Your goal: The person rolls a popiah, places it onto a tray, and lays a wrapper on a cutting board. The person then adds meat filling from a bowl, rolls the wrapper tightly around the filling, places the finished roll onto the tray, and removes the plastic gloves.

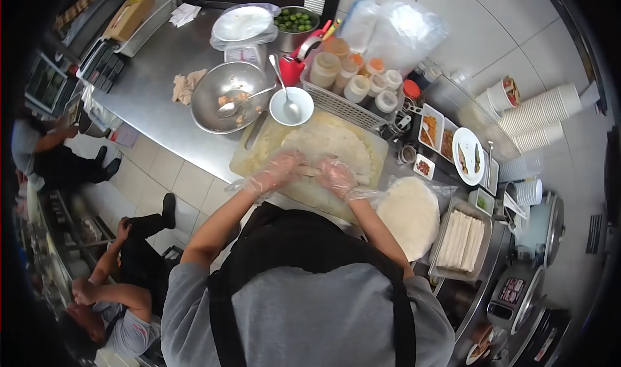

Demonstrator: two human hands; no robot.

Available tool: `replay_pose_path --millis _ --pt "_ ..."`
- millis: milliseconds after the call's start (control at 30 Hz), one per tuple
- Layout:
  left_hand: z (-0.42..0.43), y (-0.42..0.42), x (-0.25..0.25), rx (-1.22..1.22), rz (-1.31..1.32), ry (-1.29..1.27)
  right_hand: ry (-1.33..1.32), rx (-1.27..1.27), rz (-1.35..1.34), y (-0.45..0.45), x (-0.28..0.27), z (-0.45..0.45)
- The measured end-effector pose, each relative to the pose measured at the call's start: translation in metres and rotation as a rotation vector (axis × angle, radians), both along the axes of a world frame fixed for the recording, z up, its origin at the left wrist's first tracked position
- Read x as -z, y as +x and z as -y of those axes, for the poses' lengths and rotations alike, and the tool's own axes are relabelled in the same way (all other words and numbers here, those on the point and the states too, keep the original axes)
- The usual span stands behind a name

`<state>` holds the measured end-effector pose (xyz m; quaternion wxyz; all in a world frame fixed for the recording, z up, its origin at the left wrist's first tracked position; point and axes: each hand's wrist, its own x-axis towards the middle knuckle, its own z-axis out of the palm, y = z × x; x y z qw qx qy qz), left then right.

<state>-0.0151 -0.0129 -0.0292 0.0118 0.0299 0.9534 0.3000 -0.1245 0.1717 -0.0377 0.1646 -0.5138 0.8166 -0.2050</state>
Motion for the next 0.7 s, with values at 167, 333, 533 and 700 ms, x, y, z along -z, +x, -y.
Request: replay_pose_path --millis 167,333,533,700 --pt "-0.003 0.003 -0.014 -0.101 0.099 -0.091 0.064 -0.068 0.09 -0.004 -0.013 0.013" --pt "0.001 0.004 -0.02 -0.091 0.087 -0.045 0.076 -0.071 0.205 -0.002 -0.009 0.028" --pt "0.001 0.002 -0.019 -0.082 0.136 -0.13 -0.146 -0.077 0.039 0.002 0.004 0.013" --pt "-0.007 -0.006 -0.018 -0.015 0.12 -0.168 0.06 0.047 -0.011 -0.026 -0.008 -0.035"
